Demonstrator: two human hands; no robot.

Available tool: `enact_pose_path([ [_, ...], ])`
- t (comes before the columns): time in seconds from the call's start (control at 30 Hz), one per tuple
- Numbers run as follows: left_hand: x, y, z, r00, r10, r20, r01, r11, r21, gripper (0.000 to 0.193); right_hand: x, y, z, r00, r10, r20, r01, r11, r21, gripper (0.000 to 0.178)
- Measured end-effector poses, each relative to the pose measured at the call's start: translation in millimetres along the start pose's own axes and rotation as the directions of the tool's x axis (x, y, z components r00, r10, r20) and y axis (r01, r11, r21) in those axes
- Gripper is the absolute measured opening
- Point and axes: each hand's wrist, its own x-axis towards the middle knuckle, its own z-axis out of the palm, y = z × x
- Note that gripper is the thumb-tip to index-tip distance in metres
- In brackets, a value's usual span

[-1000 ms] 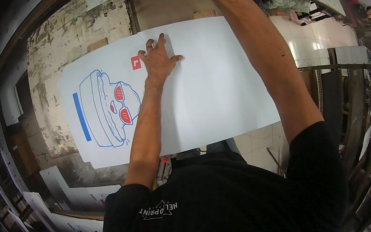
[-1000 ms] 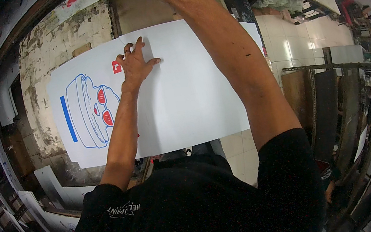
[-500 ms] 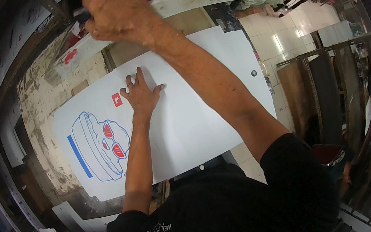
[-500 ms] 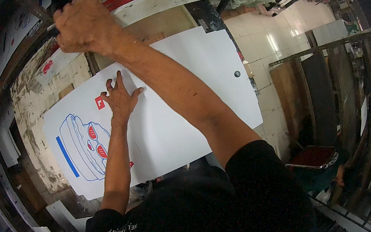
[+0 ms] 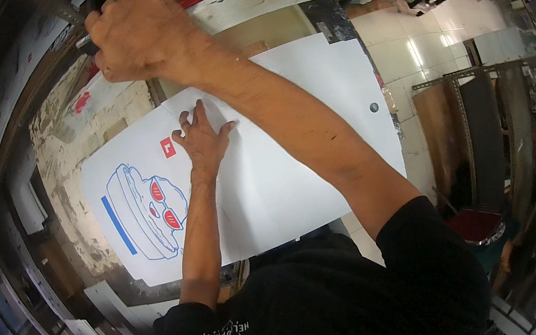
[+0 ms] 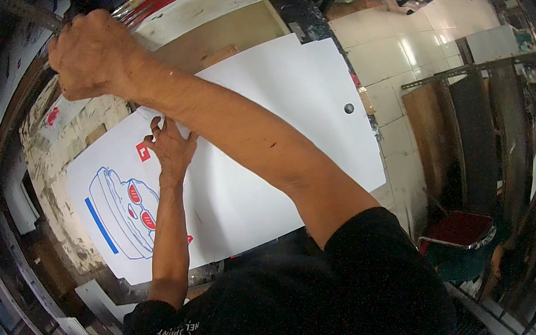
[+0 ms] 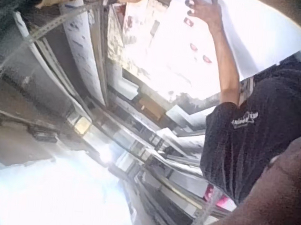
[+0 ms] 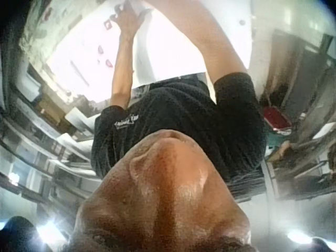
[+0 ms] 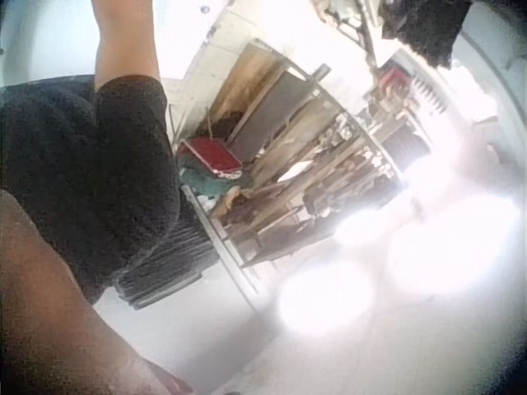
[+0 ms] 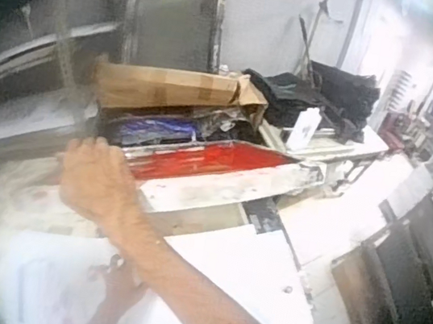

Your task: The person performs screen printing on white paper sheets. They place a sheet under a screen, apply red ink with a squeegee, and lift the screen to reveal the printed design. The process is repeated for multiple sheets.

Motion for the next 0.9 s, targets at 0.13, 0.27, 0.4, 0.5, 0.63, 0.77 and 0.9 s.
enact_pose_path([
  [0.13, -1, -3, 3, 0.998, 0.002, -0.069, -0.003, 1.0, -0.016, 0.086, 14, 4, -4, 0.994, -0.04, 0.099, 0.031, 0.996, 0.087, 0.027],
  [0.27, 4, -10, -9, 0.974, 0.03, -0.223, -0.048, 0.996, -0.075, 0.081, 19, 5, -18, 0.993, -0.025, 0.113, 0.018, 0.998, 0.062, 0.03],
  [0.4, 1, -32, -57, 0.813, -0.409, -0.414, -0.081, 0.625, -0.777, 0.068, 11, 0, -12, 0.999, -0.024, 0.022, 0.022, 0.994, 0.11, 0.029],
  [0.5, 0, -55, -98, 0.719, -0.58, -0.384, -0.496, -0.042, -0.867, 0.061, -22, -3, 7, 0.987, -0.049, -0.156, 0.058, 0.997, 0.054, 0.031],
  [0.63, -16, -65, -119, 0.78, -0.55, -0.298, -0.38, -0.038, -0.924, 0.053, -62, -13, 24, 0.992, 0.004, -0.125, 0.011, 0.992, 0.123, 0.032],
  [0.77, -29, -63, -101, 0.784, -0.587, -0.202, -0.257, -0.011, -0.966, 0.047, -88, -9, 36, 0.965, 0.104, -0.242, -0.036, 0.963, 0.269, 0.032],
  [0.9, -38, -63, -90, 0.784, -0.594, -0.181, -0.235, -0.014, -0.972, 0.05, -92, 11, 30, 0.918, 0.326, -0.224, -0.209, 0.882, 0.423, 0.037],
])
